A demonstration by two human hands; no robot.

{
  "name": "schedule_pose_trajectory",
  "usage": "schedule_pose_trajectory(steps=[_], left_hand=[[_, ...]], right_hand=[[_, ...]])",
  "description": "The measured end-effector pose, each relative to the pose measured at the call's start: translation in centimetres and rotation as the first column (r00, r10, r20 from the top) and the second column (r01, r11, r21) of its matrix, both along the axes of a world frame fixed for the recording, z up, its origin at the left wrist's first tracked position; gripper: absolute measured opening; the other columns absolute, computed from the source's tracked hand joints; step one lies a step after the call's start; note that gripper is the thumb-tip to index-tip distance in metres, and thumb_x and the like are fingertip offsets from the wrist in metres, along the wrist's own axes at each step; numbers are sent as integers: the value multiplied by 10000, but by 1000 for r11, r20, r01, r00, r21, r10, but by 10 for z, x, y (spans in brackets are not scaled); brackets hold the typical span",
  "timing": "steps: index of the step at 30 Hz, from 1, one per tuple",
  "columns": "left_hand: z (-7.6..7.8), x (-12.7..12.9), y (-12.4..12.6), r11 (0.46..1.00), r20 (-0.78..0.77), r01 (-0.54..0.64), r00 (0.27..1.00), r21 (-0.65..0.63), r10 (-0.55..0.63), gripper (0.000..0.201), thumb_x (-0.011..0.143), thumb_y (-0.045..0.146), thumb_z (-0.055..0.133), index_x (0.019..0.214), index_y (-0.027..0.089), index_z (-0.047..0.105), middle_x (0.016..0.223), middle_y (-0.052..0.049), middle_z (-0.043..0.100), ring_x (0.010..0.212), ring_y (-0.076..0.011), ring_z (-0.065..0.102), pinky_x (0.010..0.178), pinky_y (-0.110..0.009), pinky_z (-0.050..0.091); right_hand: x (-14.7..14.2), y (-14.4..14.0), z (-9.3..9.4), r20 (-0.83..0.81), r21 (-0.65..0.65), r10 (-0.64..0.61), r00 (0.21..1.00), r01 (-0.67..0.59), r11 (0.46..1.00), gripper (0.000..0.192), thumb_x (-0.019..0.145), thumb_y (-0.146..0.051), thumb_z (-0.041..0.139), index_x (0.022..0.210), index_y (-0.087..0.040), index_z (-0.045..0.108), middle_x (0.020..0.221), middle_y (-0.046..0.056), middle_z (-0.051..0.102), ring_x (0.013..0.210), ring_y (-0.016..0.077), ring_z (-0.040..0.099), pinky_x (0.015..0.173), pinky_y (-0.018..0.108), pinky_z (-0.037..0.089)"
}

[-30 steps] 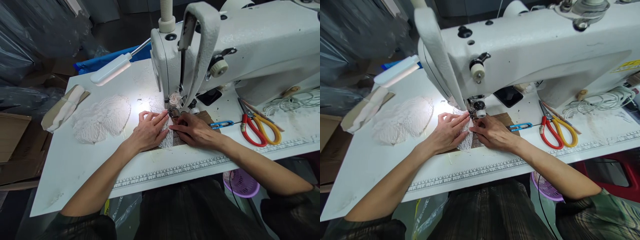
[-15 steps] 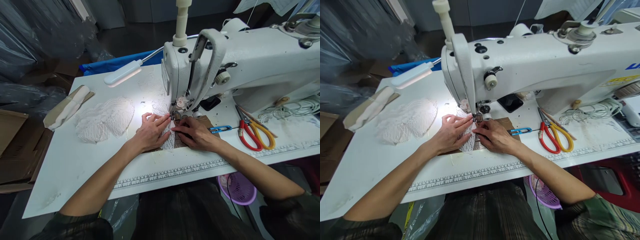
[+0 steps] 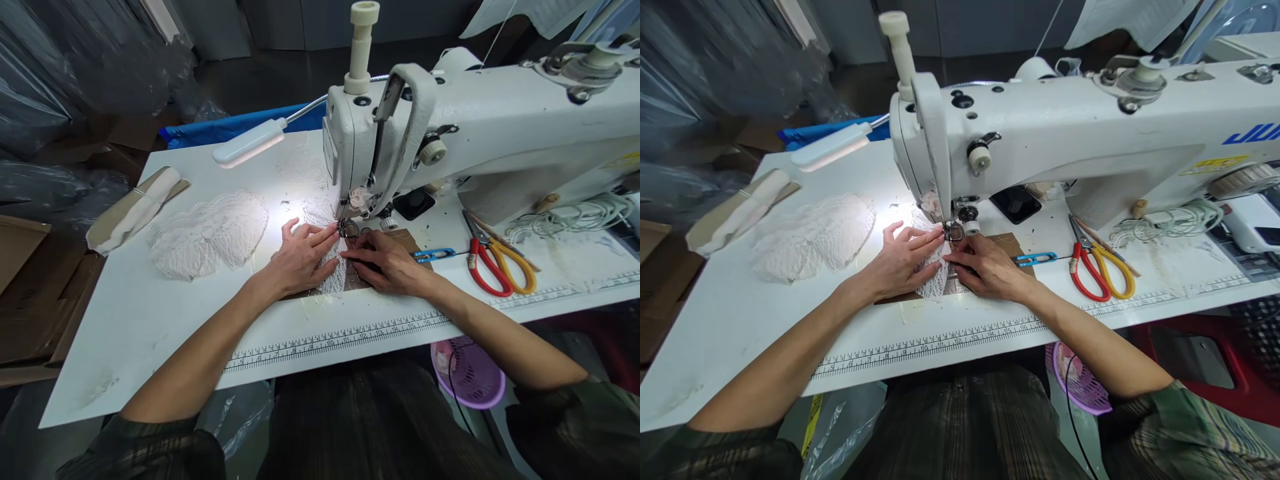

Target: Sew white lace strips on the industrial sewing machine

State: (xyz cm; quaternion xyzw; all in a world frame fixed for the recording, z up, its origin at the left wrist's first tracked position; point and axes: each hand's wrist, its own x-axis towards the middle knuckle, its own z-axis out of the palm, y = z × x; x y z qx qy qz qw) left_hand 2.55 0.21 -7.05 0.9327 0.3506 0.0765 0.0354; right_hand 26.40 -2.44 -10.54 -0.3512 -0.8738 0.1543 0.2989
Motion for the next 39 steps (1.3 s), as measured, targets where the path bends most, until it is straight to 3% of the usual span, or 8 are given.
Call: schedule_pose_trajectory(steps=[13,24,32,37,39], left_hand=[[3,6,-4,999,-55,-33,998,22,34,473,1021,391,340,1421,190,493,1531,-94,445,1238,-298,509,1150,-646,147],[-4,8,3,997,-44,-68,997,47,70,489,1028,419,321,1422,183,490,1505,-113,478,1220,-303,518,1141,-653,166],[-8,7,3,997,-21,-75,997,31,76,518,1019,418,307,1438,156,462,1496,-143,475,1236,-320,466,1055,-568,301],[-5,7,20,987,103,-113,989,114,102,395,1017,352,342,1276,167,575,1239,-152,615,1050,-266,535,919,-487,407],[-5,7,35,980,86,-128,990,150,116,366,1017,312,324,1178,164,617,1122,-148,629,986,-263,544,863,-471,426]], right_hand=[[0,-2,4,94,40,5,996,-9,999,316,965,-256,500,1242,-220,646,1092,124,566,1024,250,532,895,458,508],[-5,1,4,124,49,-50,991,45,998,319,990,-285,452,1267,-220,597,1053,126,559,975,255,543,872,463,524],[-6,4,2,106,87,-57,993,48,995,329,989,-288,445,1263,-189,598,1002,121,554,909,241,538,835,451,542],[-4,4,2,103,57,-56,993,50,997,340,978,-301,462,1258,-188,618,1019,124,547,907,234,547,846,459,550],[-3,4,4,91,13,-43,995,42,999,363,973,-295,474,1292,-183,605,1051,131,555,933,234,563,880,466,544]])
